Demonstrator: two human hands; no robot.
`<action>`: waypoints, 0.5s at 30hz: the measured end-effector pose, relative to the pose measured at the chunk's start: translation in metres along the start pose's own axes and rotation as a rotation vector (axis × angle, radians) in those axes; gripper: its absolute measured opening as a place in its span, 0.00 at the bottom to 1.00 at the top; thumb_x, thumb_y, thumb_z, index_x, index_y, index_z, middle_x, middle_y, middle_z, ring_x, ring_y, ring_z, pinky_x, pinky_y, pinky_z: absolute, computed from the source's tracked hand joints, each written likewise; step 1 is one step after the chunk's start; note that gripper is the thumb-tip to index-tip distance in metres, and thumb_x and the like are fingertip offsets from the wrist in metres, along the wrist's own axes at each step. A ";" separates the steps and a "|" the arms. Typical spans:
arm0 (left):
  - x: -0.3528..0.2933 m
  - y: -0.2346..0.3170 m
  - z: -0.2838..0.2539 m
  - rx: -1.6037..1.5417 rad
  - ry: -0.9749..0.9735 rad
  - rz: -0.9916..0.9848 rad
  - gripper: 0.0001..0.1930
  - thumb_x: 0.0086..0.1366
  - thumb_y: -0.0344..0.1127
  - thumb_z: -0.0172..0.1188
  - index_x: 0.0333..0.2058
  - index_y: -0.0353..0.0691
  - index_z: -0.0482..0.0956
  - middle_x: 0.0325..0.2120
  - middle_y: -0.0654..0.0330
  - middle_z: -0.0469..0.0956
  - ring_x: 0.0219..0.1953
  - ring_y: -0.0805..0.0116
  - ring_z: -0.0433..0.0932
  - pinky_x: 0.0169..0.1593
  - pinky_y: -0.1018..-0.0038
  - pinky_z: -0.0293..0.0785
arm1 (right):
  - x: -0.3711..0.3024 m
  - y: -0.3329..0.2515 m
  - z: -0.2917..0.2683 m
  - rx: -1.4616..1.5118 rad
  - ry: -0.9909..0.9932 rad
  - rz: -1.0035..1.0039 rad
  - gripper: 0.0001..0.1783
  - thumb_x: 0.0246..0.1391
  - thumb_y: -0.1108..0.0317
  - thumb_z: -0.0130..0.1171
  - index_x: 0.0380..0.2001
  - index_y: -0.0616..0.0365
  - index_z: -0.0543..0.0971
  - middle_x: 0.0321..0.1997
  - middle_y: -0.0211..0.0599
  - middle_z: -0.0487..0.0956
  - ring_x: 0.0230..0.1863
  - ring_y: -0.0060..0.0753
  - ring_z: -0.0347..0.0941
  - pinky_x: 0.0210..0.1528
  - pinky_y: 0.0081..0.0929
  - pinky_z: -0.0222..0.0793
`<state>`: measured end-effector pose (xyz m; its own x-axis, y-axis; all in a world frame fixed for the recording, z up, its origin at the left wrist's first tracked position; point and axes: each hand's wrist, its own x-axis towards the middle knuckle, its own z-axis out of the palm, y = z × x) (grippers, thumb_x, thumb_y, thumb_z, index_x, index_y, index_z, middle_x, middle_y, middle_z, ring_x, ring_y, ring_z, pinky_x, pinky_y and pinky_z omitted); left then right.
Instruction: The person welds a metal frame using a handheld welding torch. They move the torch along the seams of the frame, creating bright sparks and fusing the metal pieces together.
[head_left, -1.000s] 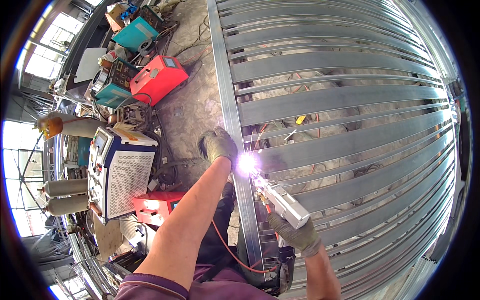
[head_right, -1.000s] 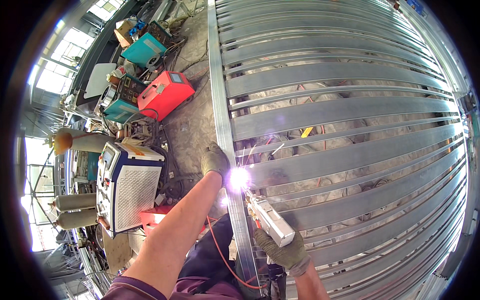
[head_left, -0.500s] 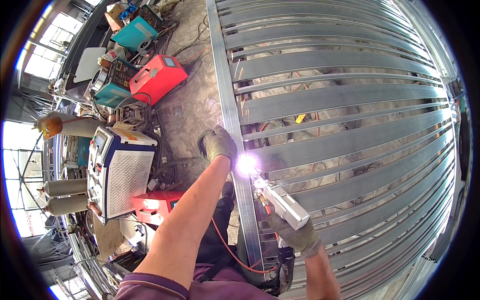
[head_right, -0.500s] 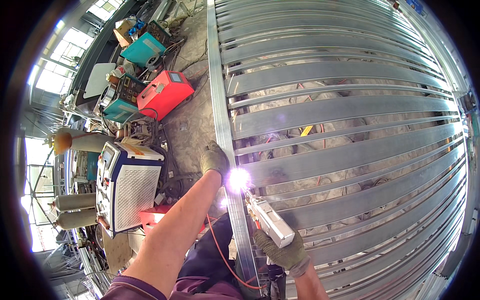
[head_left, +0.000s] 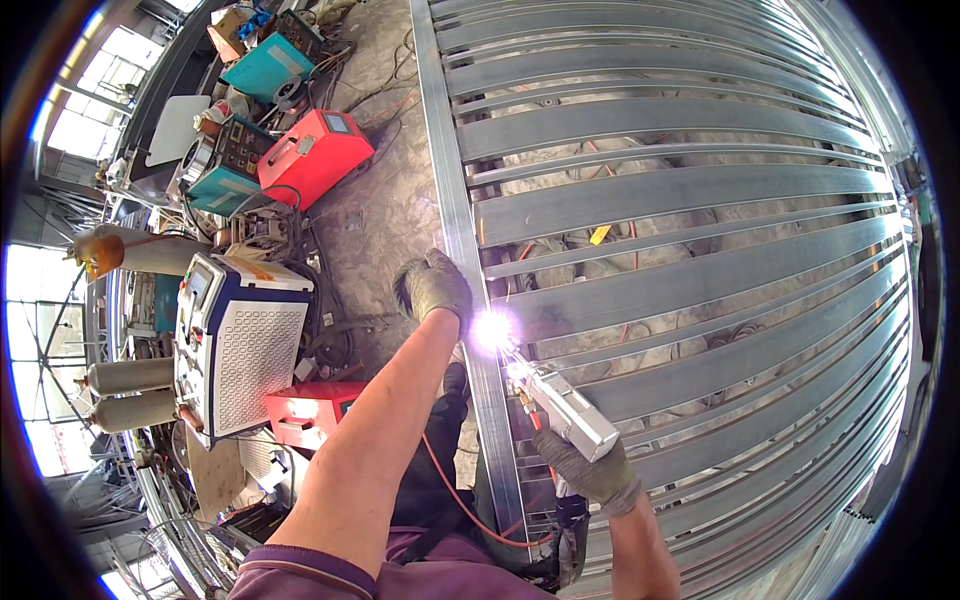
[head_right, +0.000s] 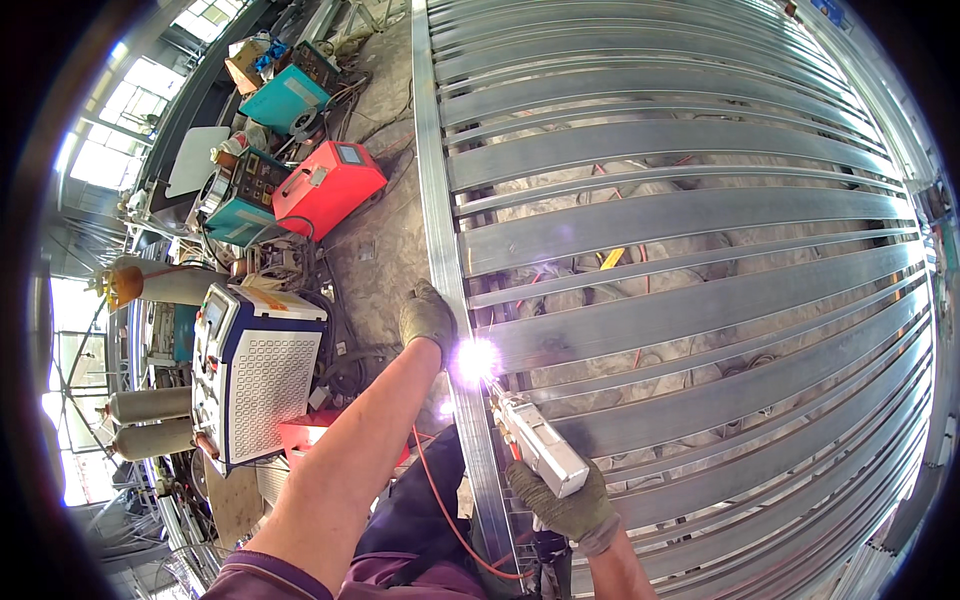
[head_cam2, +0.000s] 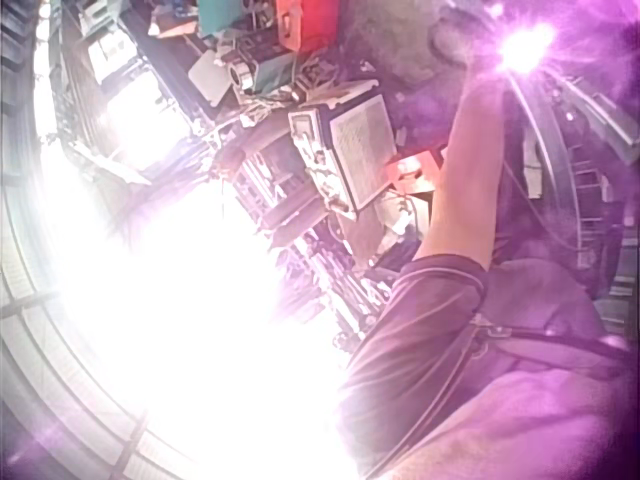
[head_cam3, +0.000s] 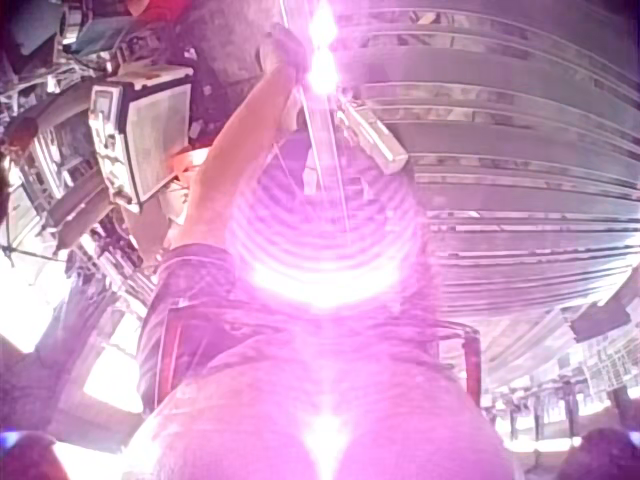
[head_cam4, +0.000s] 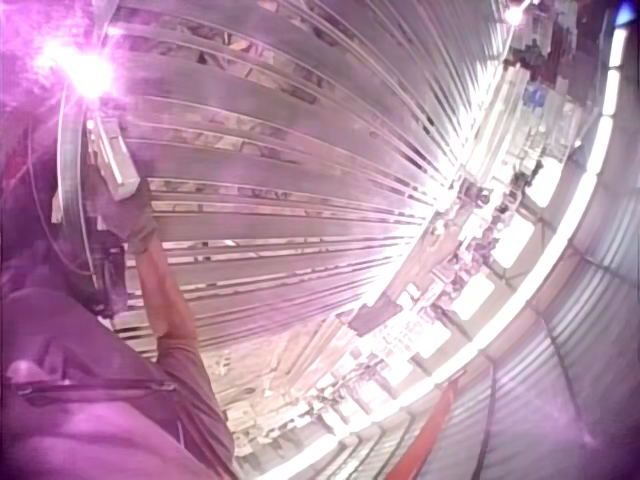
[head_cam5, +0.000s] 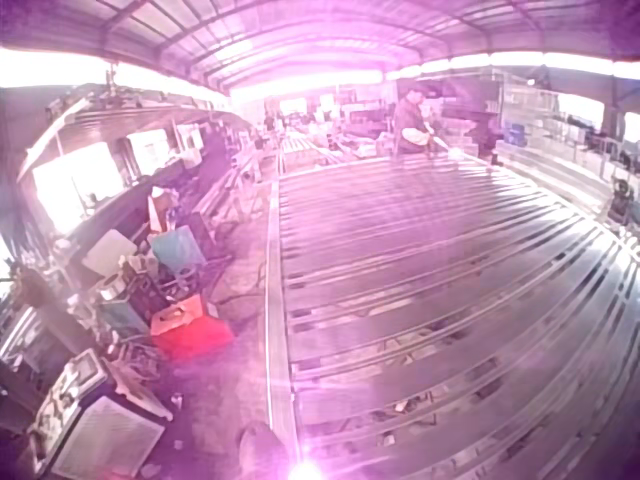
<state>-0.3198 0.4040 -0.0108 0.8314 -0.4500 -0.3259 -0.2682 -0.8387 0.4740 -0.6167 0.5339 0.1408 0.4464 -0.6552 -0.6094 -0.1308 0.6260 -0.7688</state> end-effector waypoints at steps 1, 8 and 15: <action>0.001 -0.002 0.001 -0.002 -0.003 0.002 0.33 0.79 0.55 0.36 0.59 0.32 0.78 0.59 0.36 0.78 0.63 0.37 0.75 0.66 0.53 0.71 | -0.001 -0.003 0.001 0.022 0.001 0.012 0.25 0.62 0.66 0.72 0.60 0.60 0.79 0.38 0.24 0.80 0.33 0.15 0.74 0.32 0.23 0.73; 0.012 -0.014 0.011 0.079 -0.035 0.008 0.32 0.79 0.56 0.36 0.62 0.35 0.76 0.62 0.40 0.77 0.65 0.42 0.75 0.66 0.56 0.71 | 0.001 0.006 0.000 0.046 0.015 -0.024 0.22 0.61 0.73 0.72 0.56 0.66 0.81 0.39 0.35 0.87 0.33 0.21 0.85 0.31 0.22 0.82; -0.001 0.001 -0.001 0.030 -0.050 0.010 0.32 0.80 0.54 0.36 0.60 0.33 0.76 0.61 0.39 0.77 0.65 0.40 0.74 0.66 0.55 0.71 | 0.000 0.017 -0.002 0.010 0.011 -0.069 0.22 0.60 0.72 0.73 0.57 0.63 0.81 0.38 0.31 0.87 0.36 0.19 0.85 0.34 0.22 0.82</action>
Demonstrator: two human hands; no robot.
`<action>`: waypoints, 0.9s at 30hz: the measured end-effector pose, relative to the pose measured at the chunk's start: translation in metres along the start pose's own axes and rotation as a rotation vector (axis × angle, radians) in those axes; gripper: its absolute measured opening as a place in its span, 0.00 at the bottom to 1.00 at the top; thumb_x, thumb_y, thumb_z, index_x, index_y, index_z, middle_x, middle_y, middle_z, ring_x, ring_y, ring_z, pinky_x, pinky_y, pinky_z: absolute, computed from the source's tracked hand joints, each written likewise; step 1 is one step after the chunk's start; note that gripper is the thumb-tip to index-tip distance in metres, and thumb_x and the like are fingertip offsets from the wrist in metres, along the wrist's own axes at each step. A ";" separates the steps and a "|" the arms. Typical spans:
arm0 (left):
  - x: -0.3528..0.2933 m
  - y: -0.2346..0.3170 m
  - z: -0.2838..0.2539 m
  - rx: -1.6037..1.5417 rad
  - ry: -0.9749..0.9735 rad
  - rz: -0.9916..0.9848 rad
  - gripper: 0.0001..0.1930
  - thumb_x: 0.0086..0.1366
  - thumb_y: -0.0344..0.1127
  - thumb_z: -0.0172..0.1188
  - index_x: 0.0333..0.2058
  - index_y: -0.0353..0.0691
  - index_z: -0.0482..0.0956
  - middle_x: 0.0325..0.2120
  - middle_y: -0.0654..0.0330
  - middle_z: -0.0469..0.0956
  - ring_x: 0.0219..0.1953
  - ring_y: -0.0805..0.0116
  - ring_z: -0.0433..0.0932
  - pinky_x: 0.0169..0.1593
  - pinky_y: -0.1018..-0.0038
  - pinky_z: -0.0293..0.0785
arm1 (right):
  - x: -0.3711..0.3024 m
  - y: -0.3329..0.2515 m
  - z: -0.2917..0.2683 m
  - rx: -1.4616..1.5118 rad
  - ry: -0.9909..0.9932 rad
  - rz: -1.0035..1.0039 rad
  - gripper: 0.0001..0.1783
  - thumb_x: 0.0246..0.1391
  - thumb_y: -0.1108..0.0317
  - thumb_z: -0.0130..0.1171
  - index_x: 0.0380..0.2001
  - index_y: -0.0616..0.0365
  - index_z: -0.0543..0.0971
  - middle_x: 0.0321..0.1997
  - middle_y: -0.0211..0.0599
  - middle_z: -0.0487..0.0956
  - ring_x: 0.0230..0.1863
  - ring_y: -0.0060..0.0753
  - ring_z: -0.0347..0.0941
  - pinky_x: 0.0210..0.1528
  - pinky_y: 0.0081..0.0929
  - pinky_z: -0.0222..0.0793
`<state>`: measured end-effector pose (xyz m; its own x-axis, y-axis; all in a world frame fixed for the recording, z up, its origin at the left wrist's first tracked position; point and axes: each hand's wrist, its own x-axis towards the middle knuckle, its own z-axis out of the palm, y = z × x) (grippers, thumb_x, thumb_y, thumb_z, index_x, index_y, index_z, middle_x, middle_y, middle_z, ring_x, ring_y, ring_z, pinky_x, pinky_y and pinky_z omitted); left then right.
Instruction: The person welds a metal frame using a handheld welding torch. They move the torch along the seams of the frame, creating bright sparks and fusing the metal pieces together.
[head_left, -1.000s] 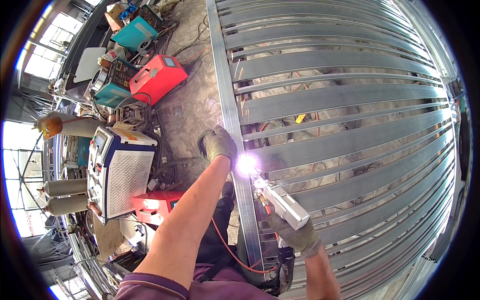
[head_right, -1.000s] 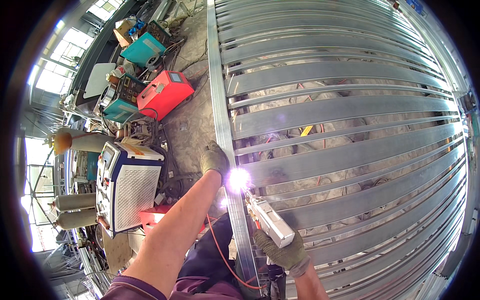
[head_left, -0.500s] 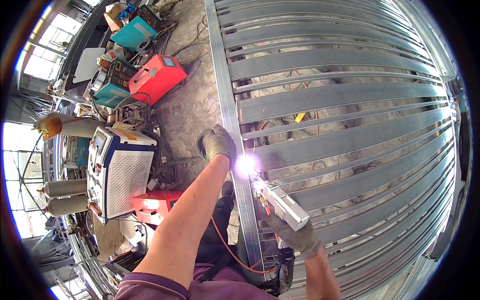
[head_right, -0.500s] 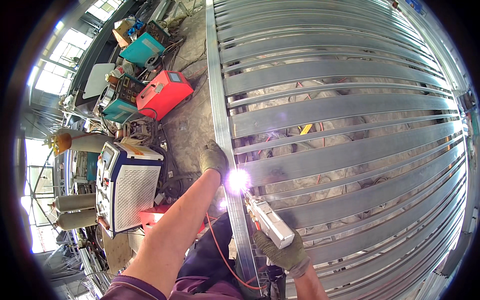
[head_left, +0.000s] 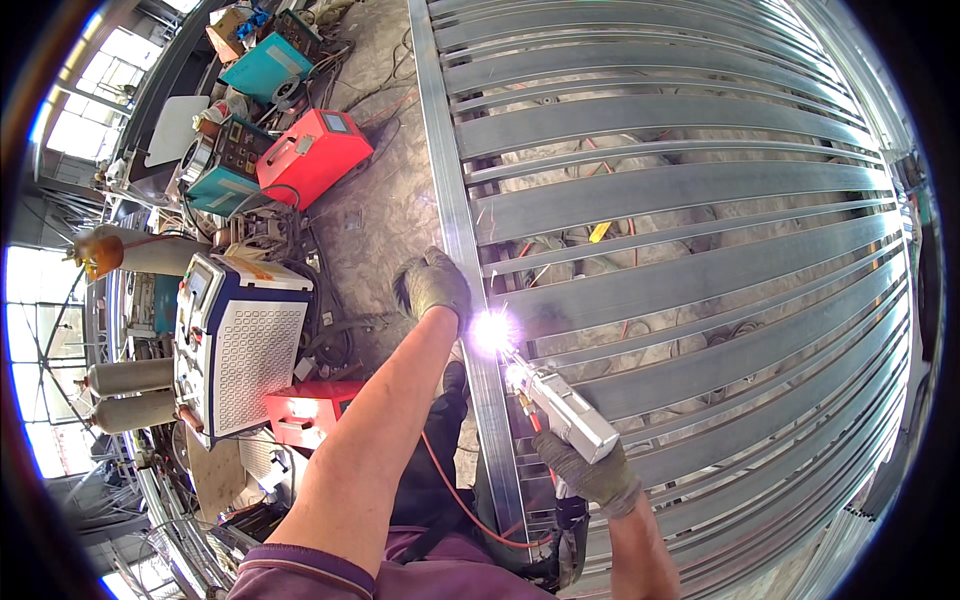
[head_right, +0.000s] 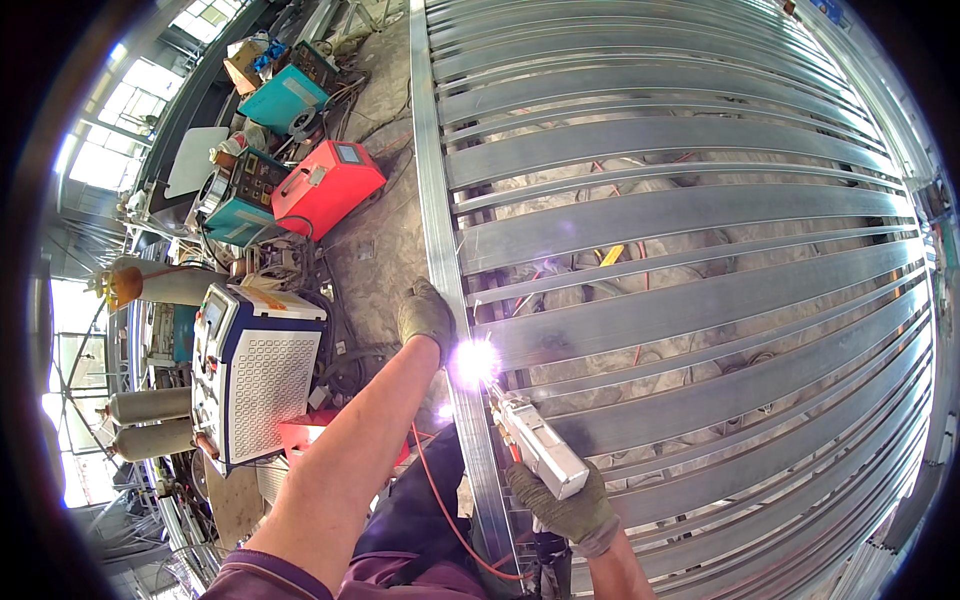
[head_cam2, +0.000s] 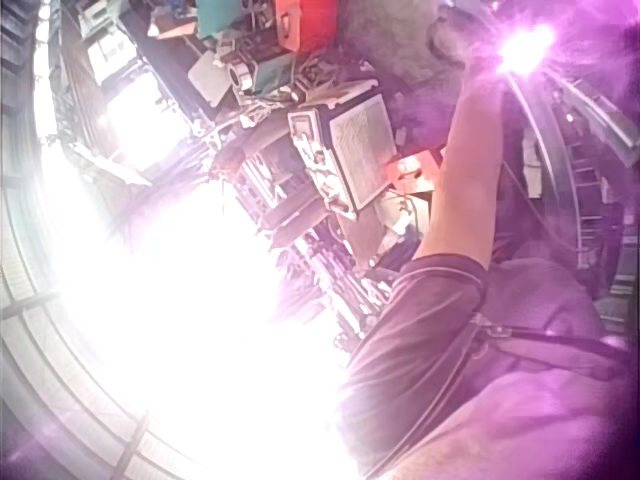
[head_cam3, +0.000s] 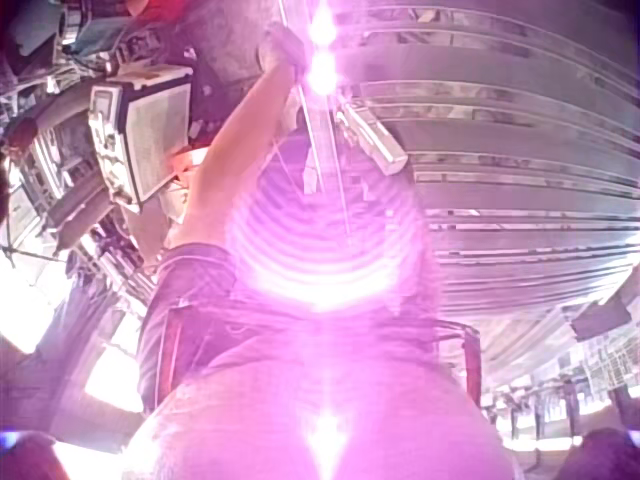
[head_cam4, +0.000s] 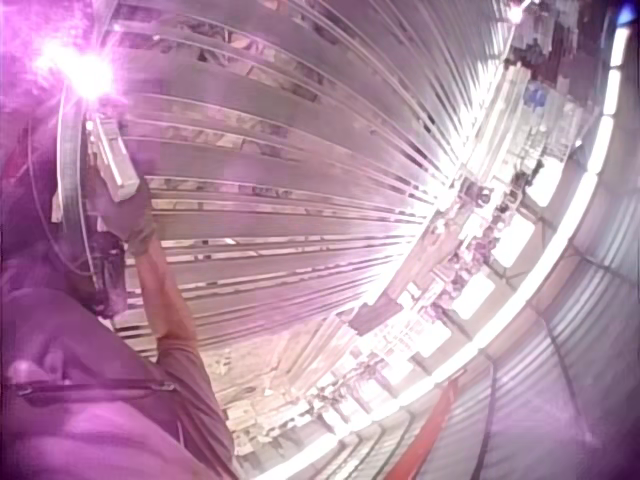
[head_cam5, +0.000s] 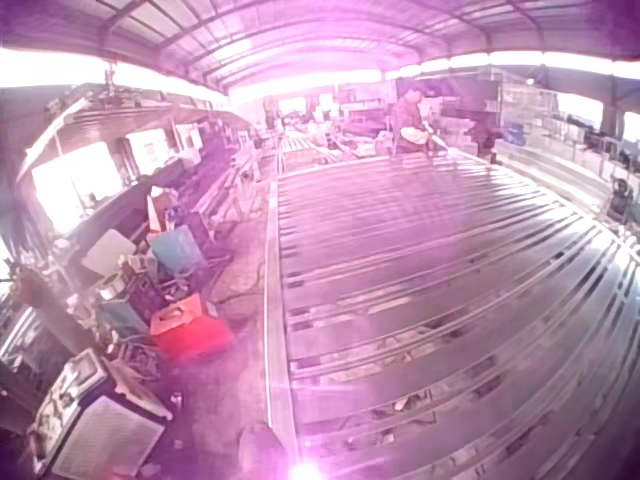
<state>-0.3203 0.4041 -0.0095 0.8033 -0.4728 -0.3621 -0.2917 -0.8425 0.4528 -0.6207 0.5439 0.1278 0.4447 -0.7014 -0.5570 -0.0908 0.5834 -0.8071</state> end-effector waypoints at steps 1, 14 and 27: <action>-0.003 0.001 -0.004 0.026 -0.005 0.039 0.32 0.80 0.53 0.35 0.60 0.33 0.76 0.61 0.39 0.77 0.65 0.40 0.74 0.66 0.55 0.71 | 0.000 -0.001 0.000 -0.010 -0.002 -0.001 0.23 0.60 0.71 0.73 0.57 0.63 0.81 0.39 0.31 0.87 0.36 0.18 0.84 0.35 0.21 0.82; 0.000 0.002 0.000 0.034 -0.014 0.012 0.31 0.80 0.54 0.37 0.61 0.33 0.76 0.62 0.40 0.76 0.66 0.41 0.73 0.67 0.56 0.70 | -0.003 0.004 -0.001 -0.032 0.005 -0.072 0.20 0.60 0.73 0.72 0.54 0.64 0.82 0.40 0.32 0.87 0.37 0.20 0.84 0.36 0.22 0.81; -0.011 0.010 -0.012 0.014 -0.025 0.022 0.33 0.79 0.56 0.37 0.62 0.33 0.77 0.62 0.39 0.77 0.66 0.40 0.73 0.67 0.56 0.70 | -0.006 0.018 0.000 -0.001 0.013 -0.152 0.20 0.59 0.73 0.73 0.54 0.62 0.83 0.43 0.31 0.88 0.41 0.21 0.85 0.40 0.24 0.83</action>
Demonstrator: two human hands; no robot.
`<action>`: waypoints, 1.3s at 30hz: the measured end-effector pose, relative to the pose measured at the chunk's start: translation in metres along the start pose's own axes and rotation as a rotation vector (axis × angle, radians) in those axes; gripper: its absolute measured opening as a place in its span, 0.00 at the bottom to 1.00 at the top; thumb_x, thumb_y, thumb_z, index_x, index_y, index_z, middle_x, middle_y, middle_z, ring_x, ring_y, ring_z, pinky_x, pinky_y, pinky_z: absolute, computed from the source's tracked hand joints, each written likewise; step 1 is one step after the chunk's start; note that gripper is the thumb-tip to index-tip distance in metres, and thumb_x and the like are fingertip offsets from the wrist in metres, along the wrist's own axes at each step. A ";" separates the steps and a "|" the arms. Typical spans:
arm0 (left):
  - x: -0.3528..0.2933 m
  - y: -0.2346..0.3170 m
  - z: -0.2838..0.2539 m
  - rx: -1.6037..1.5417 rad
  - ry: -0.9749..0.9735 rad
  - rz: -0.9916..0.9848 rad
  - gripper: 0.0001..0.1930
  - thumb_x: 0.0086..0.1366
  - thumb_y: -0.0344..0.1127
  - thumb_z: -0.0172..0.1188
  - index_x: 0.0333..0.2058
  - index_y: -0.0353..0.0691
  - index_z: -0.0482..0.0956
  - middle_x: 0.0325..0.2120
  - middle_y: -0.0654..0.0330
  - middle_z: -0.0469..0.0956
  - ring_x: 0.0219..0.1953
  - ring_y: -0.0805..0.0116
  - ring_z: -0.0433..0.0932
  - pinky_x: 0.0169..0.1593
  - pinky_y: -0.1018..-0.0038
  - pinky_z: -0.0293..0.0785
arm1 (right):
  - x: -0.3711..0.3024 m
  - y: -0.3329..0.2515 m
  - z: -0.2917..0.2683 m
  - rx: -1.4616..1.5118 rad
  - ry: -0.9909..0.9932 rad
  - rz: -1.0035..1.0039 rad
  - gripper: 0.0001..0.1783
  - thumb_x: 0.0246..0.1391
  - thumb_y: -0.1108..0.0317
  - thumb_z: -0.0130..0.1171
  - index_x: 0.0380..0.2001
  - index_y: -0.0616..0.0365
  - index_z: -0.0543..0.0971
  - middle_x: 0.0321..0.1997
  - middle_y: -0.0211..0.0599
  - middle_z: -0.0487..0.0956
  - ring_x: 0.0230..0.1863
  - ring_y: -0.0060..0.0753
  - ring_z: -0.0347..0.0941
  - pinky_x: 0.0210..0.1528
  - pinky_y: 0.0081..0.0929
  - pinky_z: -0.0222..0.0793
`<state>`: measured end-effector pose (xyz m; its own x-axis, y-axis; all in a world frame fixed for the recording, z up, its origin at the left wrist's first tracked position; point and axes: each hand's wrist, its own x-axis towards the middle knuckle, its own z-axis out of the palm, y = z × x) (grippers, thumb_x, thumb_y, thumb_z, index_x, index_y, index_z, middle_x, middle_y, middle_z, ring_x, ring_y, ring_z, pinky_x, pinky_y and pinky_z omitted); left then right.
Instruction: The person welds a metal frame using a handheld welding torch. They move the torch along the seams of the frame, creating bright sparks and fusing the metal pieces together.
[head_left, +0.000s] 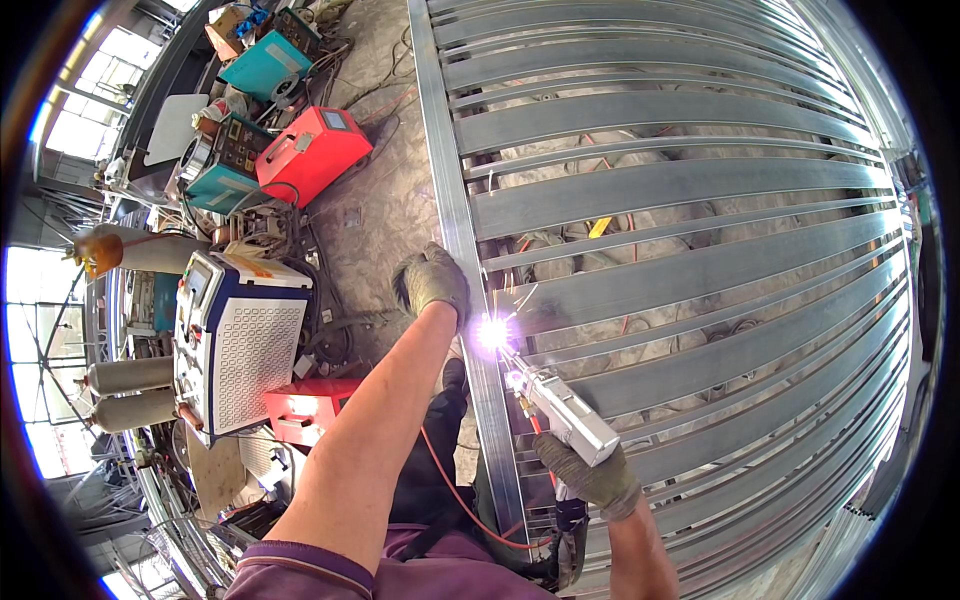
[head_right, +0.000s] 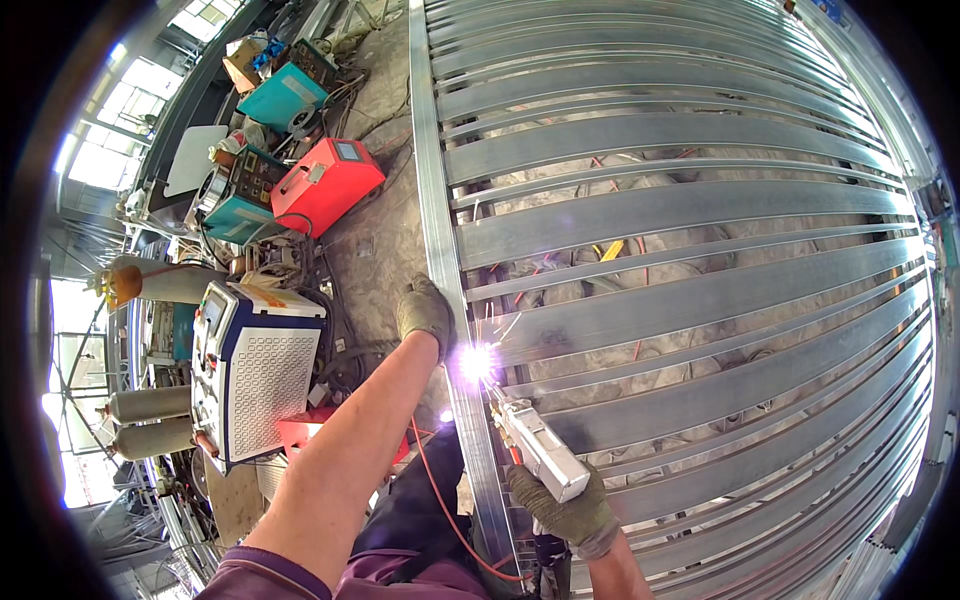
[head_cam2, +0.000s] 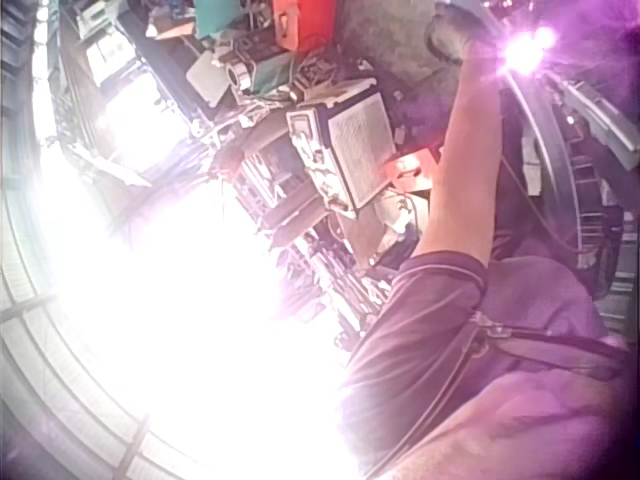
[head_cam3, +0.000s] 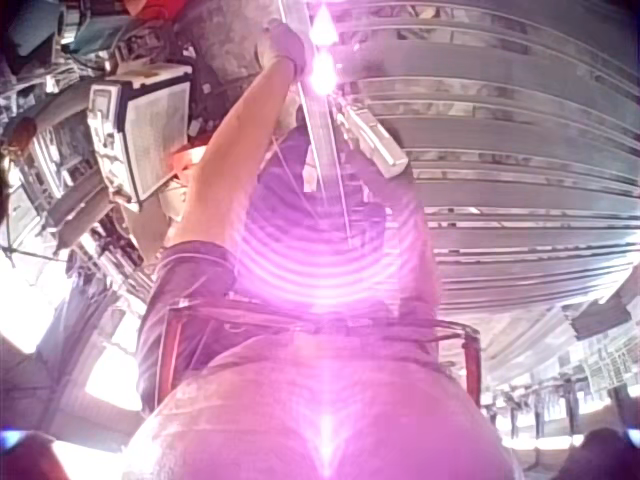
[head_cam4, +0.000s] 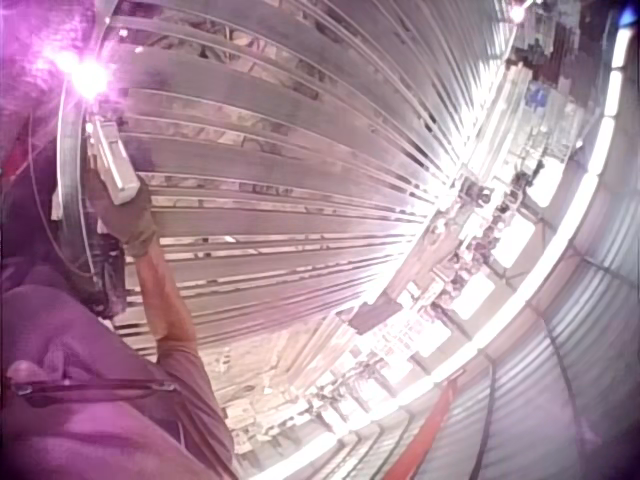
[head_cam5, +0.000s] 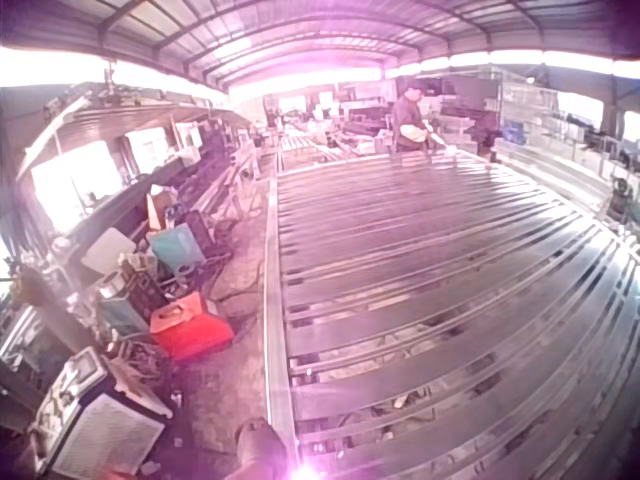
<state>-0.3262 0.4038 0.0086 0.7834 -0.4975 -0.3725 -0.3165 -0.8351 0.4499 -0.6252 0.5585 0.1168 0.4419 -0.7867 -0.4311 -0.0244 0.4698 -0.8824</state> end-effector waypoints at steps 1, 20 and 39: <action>0.005 -0.005 0.001 0.011 0.015 0.022 0.33 0.79 0.56 0.37 0.62 0.33 0.77 0.62 0.39 0.76 0.66 0.40 0.73 0.68 0.56 0.70 | 0.000 0.000 0.000 -0.049 0.002 -0.052 0.20 0.59 0.73 0.73 0.54 0.62 0.83 0.43 0.31 0.88 0.42 0.21 0.85 0.40 0.24 0.83; 0.009 -0.008 0.003 -0.025 -0.009 -0.018 0.32 0.79 0.55 0.38 0.62 0.33 0.76 0.62 0.41 0.77 0.66 0.41 0.73 0.67 0.56 0.70 | -0.009 -0.014 0.000 0.006 -0.030 0.152 0.22 0.60 0.71 0.73 0.56 0.63 0.81 0.42 0.33 0.87 0.41 0.24 0.84 0.41 0.25 0.83; 0.017 -0.016 0.012 -0.035 0.034 -0.031 0.34 0.79 0.56 0.37 0.63 0.34 0.76 0.63 0.40 0.76 0.67 0.39 0.72 0.68 0.54 0.68 | -0.017 -0.005 0.007 -0.046 0.028 0.124 0.20 0.58 0.70 0.75 0.53 0.60 0.83 0.44 0.31 0.88 0.43 0.23 0.85 0.44 0.26 0.82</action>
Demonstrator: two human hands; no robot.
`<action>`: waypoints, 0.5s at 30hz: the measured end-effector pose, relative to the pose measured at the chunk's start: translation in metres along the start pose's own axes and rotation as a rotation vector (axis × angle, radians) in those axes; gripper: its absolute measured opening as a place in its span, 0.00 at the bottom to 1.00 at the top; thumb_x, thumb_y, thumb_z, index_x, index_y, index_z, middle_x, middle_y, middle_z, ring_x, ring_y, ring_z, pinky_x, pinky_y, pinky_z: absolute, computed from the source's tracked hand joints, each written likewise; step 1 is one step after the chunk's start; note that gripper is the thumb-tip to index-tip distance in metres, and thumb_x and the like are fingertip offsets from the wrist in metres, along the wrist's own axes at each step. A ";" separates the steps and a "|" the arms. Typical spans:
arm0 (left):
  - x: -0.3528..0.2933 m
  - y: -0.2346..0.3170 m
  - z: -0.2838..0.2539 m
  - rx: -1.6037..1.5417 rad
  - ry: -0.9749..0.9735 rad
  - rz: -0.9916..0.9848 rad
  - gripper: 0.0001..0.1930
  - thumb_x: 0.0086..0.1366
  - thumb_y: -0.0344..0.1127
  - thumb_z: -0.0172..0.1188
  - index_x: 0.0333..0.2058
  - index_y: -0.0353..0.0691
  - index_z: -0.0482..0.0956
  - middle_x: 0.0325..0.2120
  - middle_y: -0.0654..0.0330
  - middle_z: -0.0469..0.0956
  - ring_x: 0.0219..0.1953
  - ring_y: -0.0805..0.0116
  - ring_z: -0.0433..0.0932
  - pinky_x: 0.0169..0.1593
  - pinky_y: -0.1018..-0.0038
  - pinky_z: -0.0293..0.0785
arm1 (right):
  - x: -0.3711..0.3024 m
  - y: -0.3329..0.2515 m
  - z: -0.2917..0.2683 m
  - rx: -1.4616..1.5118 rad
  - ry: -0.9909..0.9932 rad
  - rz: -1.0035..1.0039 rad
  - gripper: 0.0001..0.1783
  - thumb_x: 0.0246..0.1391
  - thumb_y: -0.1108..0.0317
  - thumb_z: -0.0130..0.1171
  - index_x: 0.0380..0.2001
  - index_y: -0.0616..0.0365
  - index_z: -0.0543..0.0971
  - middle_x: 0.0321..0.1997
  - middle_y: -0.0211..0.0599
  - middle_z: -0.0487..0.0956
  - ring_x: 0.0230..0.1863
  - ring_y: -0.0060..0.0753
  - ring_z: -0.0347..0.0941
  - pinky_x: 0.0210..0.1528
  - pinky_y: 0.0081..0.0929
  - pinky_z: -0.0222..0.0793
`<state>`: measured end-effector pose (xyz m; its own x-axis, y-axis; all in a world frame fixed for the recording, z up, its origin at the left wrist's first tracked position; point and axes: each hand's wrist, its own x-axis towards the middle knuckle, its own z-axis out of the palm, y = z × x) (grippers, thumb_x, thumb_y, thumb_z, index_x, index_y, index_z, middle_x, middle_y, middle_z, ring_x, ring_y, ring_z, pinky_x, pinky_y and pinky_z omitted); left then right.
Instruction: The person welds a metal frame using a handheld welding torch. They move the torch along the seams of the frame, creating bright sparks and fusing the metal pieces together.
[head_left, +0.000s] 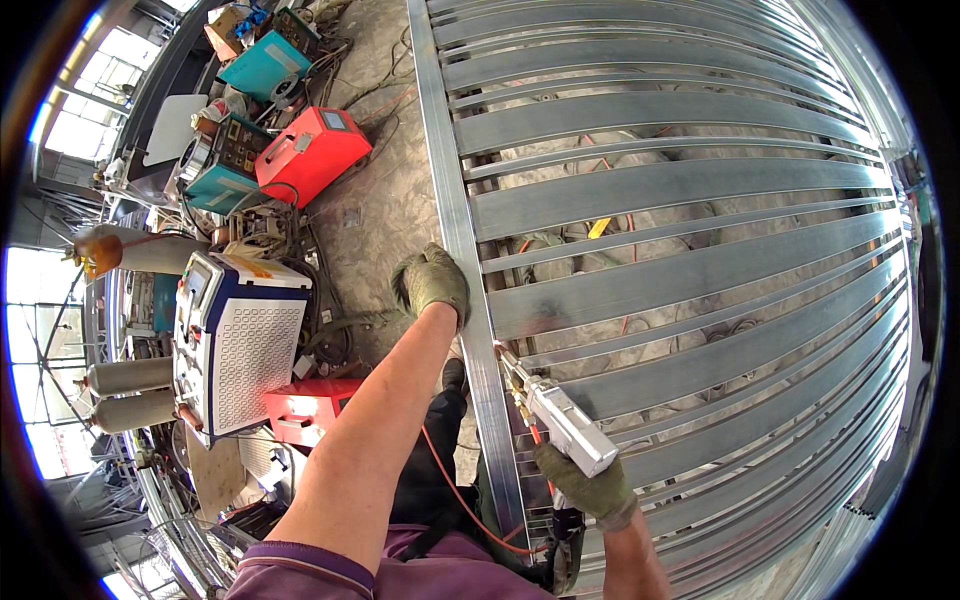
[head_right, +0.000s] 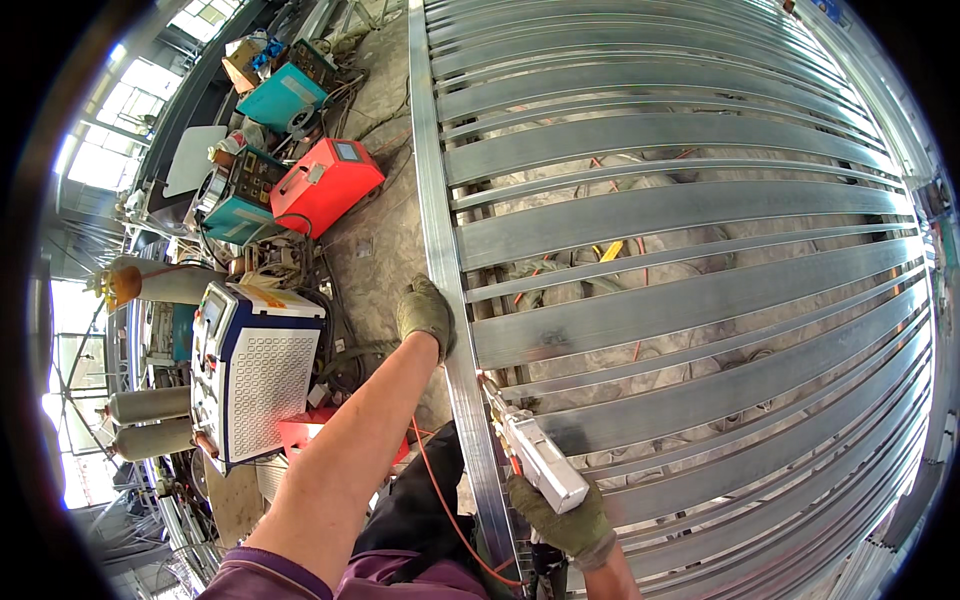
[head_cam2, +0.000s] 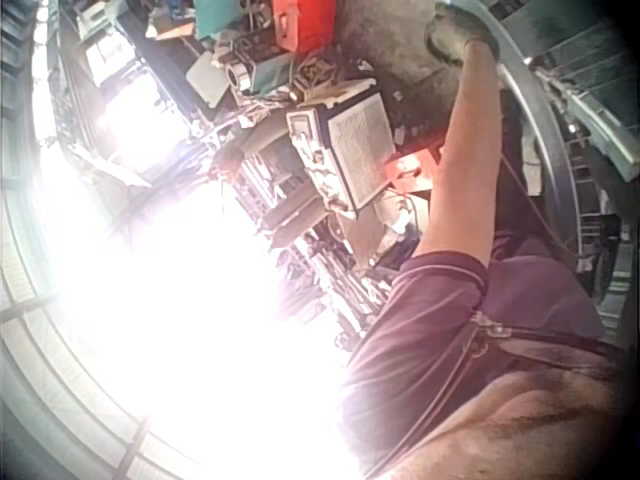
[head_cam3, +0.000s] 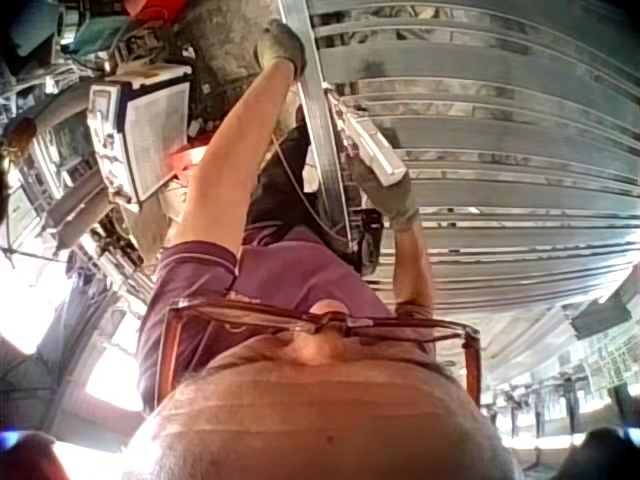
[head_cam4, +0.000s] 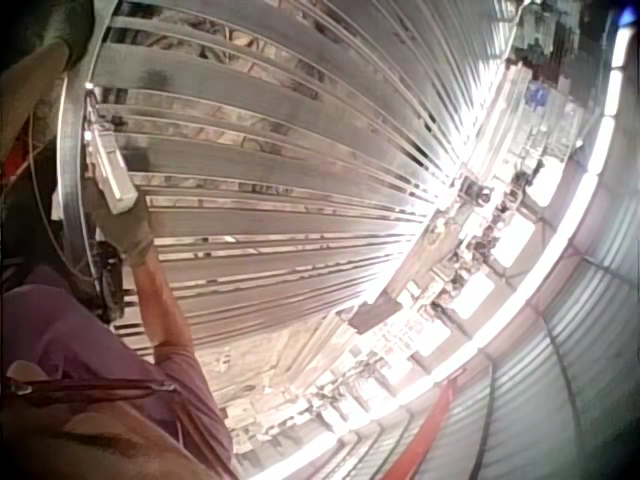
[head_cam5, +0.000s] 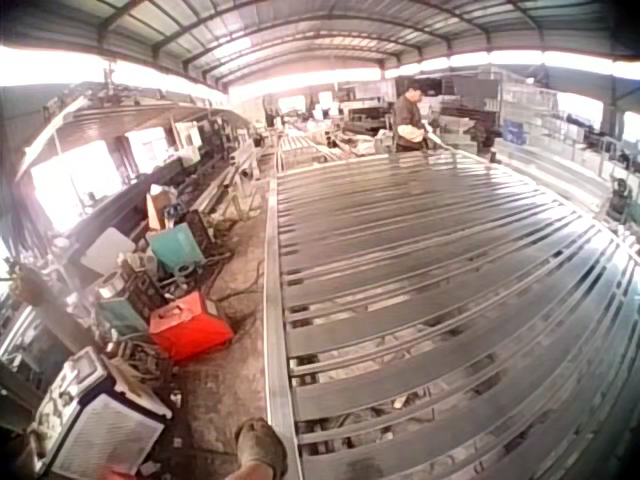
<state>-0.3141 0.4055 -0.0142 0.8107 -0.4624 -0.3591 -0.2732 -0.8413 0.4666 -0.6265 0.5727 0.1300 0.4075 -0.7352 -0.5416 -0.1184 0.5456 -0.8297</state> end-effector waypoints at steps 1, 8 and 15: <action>0.001 -0.001 -0.001 0.015 0.007 0.004 0.34 0.79 0.57 0.37 0.63 0.33 0.76 0.63 0.40 0.76 0.67 0.39 0.72 0.68 0.54 0.68 | 0.001 -0.002 -0.001 -0.006 -0.007 -0.017 0.20 0.59 0.70 0.74 0.53 0.60 0.83 0.44 0.31 0.88 0.43 0.23 0.84 0.44 0.26 0.82; -0.008 0.008 -0.008 -0.017 0.004 -0.027 0.34 0.79 0.57 0.37 0.61 0.32 0.77 0.62 0.39 0.76 0.66 0.38 0.72 0.68 0.53 0.68 | 0.000 -0.007 -0.001 -0.013 -0.004 0.001 0.20 0.59 0.68 0.75 0.53 0.59 0.84 0.44 0.31 0.88 0.43 0.22 0.85 0.44 0.26 0.82; -0.017 0.015 -0.017 -0.020 -0.024 -0.020 0.34 0.79 0.57 0.36 0.61 0.32 0.77 0.61 0.37 0.76 0.66 0.38 0.72 0.68 0.54 0.68 | -0.001 -0.008 0.001 -0.067 -0.014 0.016 0.21 0.57 0.68 0.76 0.53 0.58 0.84 0.48 0.34 0.89 0.47 0.25 0.86 0.47 0.26 0.83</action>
<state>-0.3232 0.4055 0.0121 0.8030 -0.4528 -0.3876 -0.2469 -0.8446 0.4751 -0.6249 0.5691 0.1375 0.4176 -0.7210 -0.5530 -0.1853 0.5283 -0.8286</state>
